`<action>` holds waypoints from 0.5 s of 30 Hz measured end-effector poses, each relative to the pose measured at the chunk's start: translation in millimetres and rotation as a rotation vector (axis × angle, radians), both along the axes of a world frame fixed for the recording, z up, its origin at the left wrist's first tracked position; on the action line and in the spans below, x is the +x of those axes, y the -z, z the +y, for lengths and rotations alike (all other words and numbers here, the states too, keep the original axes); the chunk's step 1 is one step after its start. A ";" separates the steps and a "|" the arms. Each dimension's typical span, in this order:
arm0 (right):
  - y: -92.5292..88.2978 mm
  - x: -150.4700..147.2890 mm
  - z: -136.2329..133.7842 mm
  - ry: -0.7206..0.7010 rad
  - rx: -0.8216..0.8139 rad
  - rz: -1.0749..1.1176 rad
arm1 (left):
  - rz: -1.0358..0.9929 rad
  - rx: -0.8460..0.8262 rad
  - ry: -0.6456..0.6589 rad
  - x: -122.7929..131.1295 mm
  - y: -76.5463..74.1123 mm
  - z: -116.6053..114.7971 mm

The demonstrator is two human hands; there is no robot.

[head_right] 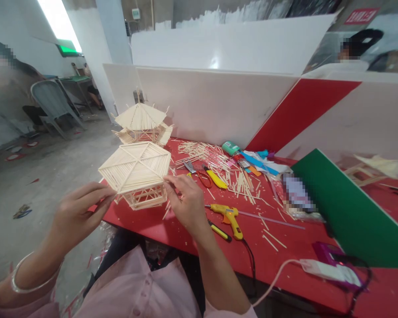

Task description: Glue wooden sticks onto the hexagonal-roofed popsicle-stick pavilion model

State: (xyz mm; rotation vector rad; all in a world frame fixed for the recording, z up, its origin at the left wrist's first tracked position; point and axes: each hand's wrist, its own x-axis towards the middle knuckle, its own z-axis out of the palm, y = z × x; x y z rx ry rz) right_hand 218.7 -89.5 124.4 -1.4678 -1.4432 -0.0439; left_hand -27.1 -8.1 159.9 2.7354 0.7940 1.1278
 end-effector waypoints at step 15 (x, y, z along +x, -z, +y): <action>4.7 2.1 3.7 -0.073 0.024 -0.003 | -0.019 0.027 -0.005 2.6 1.2 -0.8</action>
